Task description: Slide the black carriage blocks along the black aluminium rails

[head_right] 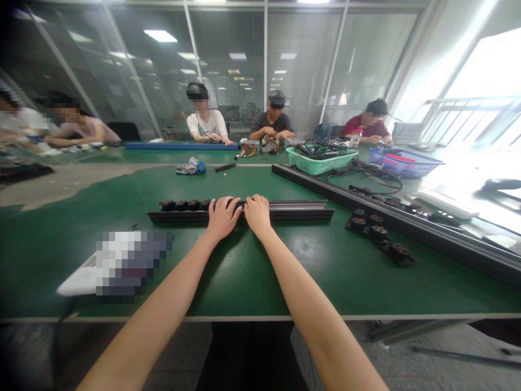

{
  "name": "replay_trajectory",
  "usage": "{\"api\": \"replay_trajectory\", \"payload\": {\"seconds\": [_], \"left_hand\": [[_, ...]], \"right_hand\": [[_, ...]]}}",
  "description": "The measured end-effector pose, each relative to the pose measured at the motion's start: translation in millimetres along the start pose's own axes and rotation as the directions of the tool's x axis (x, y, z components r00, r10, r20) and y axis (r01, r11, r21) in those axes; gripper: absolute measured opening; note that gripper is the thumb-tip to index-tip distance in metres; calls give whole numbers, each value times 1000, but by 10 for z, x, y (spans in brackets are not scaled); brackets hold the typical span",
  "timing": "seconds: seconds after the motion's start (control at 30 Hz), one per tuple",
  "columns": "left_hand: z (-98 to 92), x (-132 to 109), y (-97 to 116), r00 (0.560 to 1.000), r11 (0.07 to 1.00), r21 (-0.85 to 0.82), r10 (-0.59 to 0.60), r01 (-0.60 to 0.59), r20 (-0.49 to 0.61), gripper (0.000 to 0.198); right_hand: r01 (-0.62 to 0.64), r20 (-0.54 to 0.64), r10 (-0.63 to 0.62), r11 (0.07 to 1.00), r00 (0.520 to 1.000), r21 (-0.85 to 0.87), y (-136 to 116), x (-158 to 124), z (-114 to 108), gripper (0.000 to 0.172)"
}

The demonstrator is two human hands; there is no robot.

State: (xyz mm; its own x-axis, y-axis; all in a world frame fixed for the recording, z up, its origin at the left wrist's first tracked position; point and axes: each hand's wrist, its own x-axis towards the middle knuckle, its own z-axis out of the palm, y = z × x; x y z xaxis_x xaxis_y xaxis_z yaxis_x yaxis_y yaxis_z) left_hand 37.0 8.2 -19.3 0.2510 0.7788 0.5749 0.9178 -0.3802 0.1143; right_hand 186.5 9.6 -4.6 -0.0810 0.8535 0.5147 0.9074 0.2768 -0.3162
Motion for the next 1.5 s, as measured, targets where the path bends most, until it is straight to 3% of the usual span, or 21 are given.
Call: {"api": "replay_trajectory", "payload": {"seconds": [0.9, 1.5], "left_hand": [[-29, 0, 17, 1000, 1000, 1, -6, 5, 17, 47], [-24, -5, 10, 1000, 1000, -10, -5, 5, 8, 46]], "right_hand": [[-59, 21, 60, 998, 998, -35, 28, -12, -140, 30], [-62, -3, 62, 998, 998, -18, 57, 4, -114, 30]]}}
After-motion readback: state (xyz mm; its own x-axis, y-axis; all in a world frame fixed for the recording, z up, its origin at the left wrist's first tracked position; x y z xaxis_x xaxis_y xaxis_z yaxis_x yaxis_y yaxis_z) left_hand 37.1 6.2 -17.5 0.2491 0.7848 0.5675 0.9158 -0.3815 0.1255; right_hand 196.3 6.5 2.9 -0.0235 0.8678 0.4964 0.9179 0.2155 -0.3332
